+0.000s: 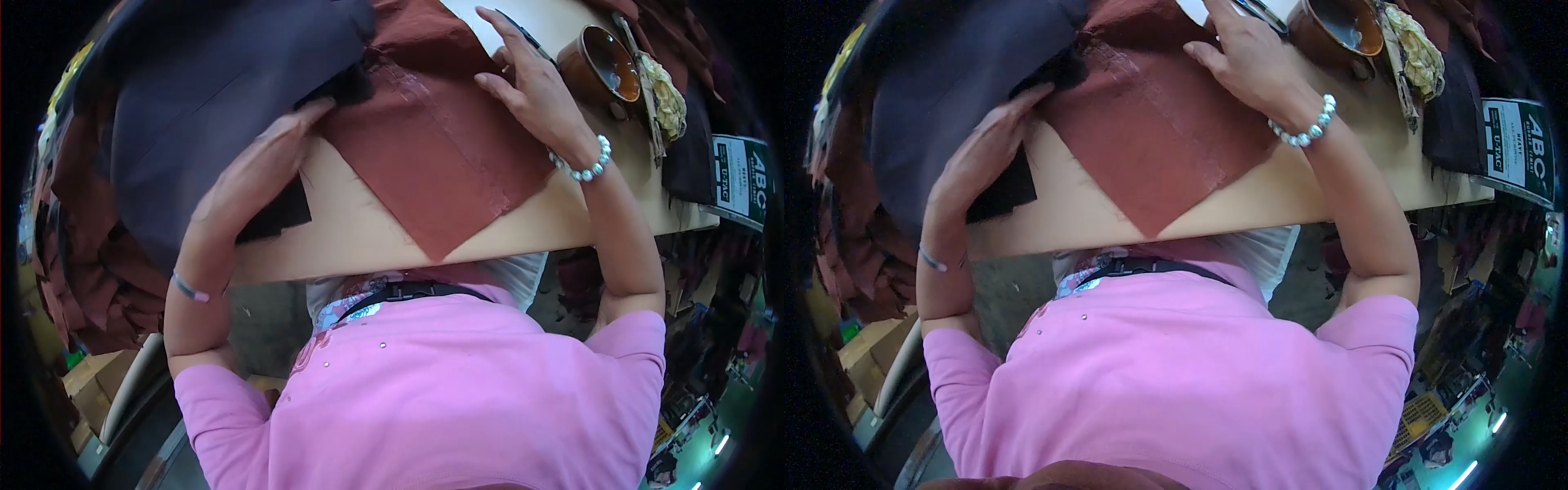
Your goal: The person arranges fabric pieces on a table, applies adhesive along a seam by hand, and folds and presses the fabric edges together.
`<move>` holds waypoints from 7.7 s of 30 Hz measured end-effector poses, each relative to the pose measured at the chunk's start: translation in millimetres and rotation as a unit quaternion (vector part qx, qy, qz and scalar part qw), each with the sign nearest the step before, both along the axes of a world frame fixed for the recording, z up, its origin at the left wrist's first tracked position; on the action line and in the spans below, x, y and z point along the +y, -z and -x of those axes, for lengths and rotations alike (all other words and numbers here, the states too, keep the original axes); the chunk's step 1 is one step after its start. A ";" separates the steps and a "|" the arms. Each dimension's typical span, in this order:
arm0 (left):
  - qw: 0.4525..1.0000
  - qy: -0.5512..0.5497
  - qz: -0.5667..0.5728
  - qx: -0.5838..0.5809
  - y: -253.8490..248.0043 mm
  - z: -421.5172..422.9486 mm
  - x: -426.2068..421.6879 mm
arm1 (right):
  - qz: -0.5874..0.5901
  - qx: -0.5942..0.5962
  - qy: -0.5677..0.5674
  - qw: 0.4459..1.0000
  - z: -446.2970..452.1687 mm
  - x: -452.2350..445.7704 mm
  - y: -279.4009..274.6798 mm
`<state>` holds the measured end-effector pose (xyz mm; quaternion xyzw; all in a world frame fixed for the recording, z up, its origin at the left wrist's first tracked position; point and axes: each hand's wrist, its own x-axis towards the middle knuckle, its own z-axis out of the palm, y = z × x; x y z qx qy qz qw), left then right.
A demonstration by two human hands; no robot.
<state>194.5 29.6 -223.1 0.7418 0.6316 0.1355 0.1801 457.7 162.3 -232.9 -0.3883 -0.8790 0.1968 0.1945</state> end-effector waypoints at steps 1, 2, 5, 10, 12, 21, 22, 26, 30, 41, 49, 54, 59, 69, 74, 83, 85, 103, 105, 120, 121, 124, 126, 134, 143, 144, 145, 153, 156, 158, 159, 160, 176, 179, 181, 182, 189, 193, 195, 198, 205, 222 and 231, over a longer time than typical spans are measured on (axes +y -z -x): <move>0.995 -0.015 0.066 0.074 -28.2 -13.8 -1.1 | 0.060 0.011 0.014 0.998 -3.2 -5.8 -8.8; 0.993 0.106 -0.059 0.015 -32.1 -13.9 7.2 | 0.121 0.022 0.028 0.992 -5.7 -9.3 -12.9; 0.980 0.147 -0.124 -0.048 -25.6 -31.1 37.7 | 0.130 0.051 0.054 0.989 -8.8 -12.6 -6.6; 0.987 0.060 -0.129 -0.079 47.8 -17.8 66.5 | 0.017 0.046 0.024 0.999 -17.0 -11.7 19.2; 0.988 0.032 -0.147 -0.043 44.8 -13.8 62.6 | -0.034 0.087 -0.001 0.996 -16.7 -13.1 25.3; 0.931 0.216 -0.247 0.159 16.7 -46.7 54.3 | -0.010 0.107 0.006 0.994 -18.5 -5.6 30.7; 0.930 0.231 -0.265 0.106 19.3 -54.7 56.5 | -0.011 0.108 0.005 0.994 -19.2 -5.1 31.5; 0.942 0.280 -0.188 0.004 20.8 -63.3 68.4 | -0.016 0.118 -0.002 0.993 -18.5 -4.6 32.6; 0.948 0.293 -0.128 -0.001 15.4 -63.2 74.3 | -0.020 0.117 0.001 0.993 -16.9 -5.3 33.3; 0.948 0.318 -0.009 -0.010 1.0 -68.8 92.3 | -0.011 0.127 -0.005 0.992 -15.7 -5.0 33.2; 0.947 0.318 -0.018 -0.028 4.8 -66.8 94.9 | -0.064 0.113 -0.012 0.991 -14.7 -4.0 28.8; 0.951 0.300 -0.050 -0.059 9.9 -69.2 90.3 | 0.003 0.109 -0.005 0.994 -11.2 -8.4 15.8; 0.954 0.298 0.018 0.035 -4.2 -74.6 90.0 | -0.060 0.102 -0.026 0.993 -14.3 -2.1 25.7; 0.955 0.295 0.021 0.026 -3.2 -74.1 89.1 | -0.048 0.082 -0.020 0.995 -13.1 -9.5 14.9; 0.949 0.305 0.063 -0.052 4.8 -72.1 90.2 | -0.049 0.110 -0.034 0.992 -14.7 -4.8 26.9; 0.948 0.293 -0.114 0.047 12.5 -94.9 65.9 | -0.016 0.061 0.000 0.998 -13.7 -8.1 20.8; 0.949 0.298 -0.097 -0.006 17.5 -89.5 69.2 | -0.046 0.072 -0.005 0.996 -13.9 -7.4 23.8; 0.939 0.303 -0.152 0.064 16.6 -64.3 77.2 | -0.121 0.096 -0.045 0.987 -18.5 -1.9 25.8; 0.924 0.328 -0.174 0.090 12.9 -65.2 78.9 | -0.120 0.093 -0.052 0.987 -18.4 -0.9 23.2; 0.873 0.381 -0.241 0.188 15.8 -57.3 87.8 | -0.037 0.112 -0.029 0.993 -18.2 0.0 31.7; 0.874 0.383 -0.234 0.186 15.3 -56.7 87.6 | -0.018 0.133 -0.032 0.990 -17.3 0.4 31.4; 0.855 0.409 -0.233 0.216 11.9 -60.4 81.3 | 0.007 0.155 -0.040 0.987 -18.3 1.6 31.1; 0.852 0.396 -0.230 0.253 8.9 -59.3 79.4 | -0.019 0.119 -0.049 0.992 -21.2 2.6 30.8; 0.894 0.330 -0.231 0.198 18.7 -43.9 83.4 | 0.013 0.159 -0.050 0.986 -21.9 3.4 28.8; 0.839 0.348 -0.354 0.222 15.0 -41.1 87.9 | 0.022 0.129 -0.046 0.990 -23.8 4.0 27.7; 0.849 0.339 -0.352 0.200 15.8 -41.9 87.1 | 0.058 0.116 -0.031 0.991 -23.9 2.2 25.2; 0.859 0.330 -0.349 0.178 16.0 -42.8 86.5 | 0.056 0.126 -0.028 0.990 -23.6 1.6 24.0; 0.848 0.348 -0.277 0.289 9.6 -40.3 75.8 | 0.037 0.138 -0.029 0.989 -25.8 1.7 22.5; 0.842 0.316 -0.341 0.276 5.8 -34.3 81.5 | 0.074 0.134 -0.023 0.988 -27.4 2.1 21.8; 0.863 0.304 -0.325 0.240 9.5 -33.7 83.8 | 0.043 0.143 -0.030 0.988 -25.0 1.7 24.2; 0.872 0.297 -0.318 0.222 11.6 -33.6 84.5 | 0.028 0.147 -0.033 0.988 -24.3 1.4 25.2; 0.874 0.304 -0.309 0.222 12.8 -30.8 84.9 | 0.041 0.139 -0.029 0.989 -24.9 1.3 24.2; 0.849 0.300 -0.305 0.310 6.7 -20.3 78.9 | 0.045 0.119 -0.023 0.992 -26.2 2.7 21.3; 0.840 0.350 -0.273 0.311 5.6 -19.7 74.5 | 0.036 0.144 -0.029 0.989 -25.7 4.0 25.2; 0.829 0.340 -0.303 0.324 6.4 -16.2 77.5 | 0.038 0.149 -0.031 0.988 -25.4 3.9 25.3; 0.824 0.330 -0.321 0.329 5.3 -15.7 78.9 | 0.041 0.141 -0.032 0.989 -25.9 3.7 24.2; 0.843 0.297 -0.308 0.325 -8.2 -21.0 79.2 | 0.056 0.124 -0.021 0.990 -26.8 3.8 21.1; 0.865 0.287 -0.280 0.301 13.2 -8.0 81.4 | 0.035 0.118 -0.023 0.992 -27.7 5.1 24.7; 0.857 0.288 -0.310 0.294 15.0 -5.7 83.7 | 0.047 0.096 -0.011 0.994 -28.8 4.8 22.9; 0.852 0.340 -0.271 0.293 -8.8 -15.1 83.2 | 0.022 0.102 -0.021 0.994 -28.7 6.3 25.3; 0.830 0.344 -0.288 0.331 -14.9 -12.9 82.3 | 0.037 0.112 -0.019 0.993 -29.7 5.9 24.6; 0.914 0.176 -0.307 0.198 24.1 25.6 100.8 | 0.068 0.063 0.028 0.995 -7.5 -11.4 0.3; 0.921 0.253 -0.290 0.058 15.2 -64.8 58.2 | 0.068 0.064 0.019 0.995 -7.8 -10.5 2.6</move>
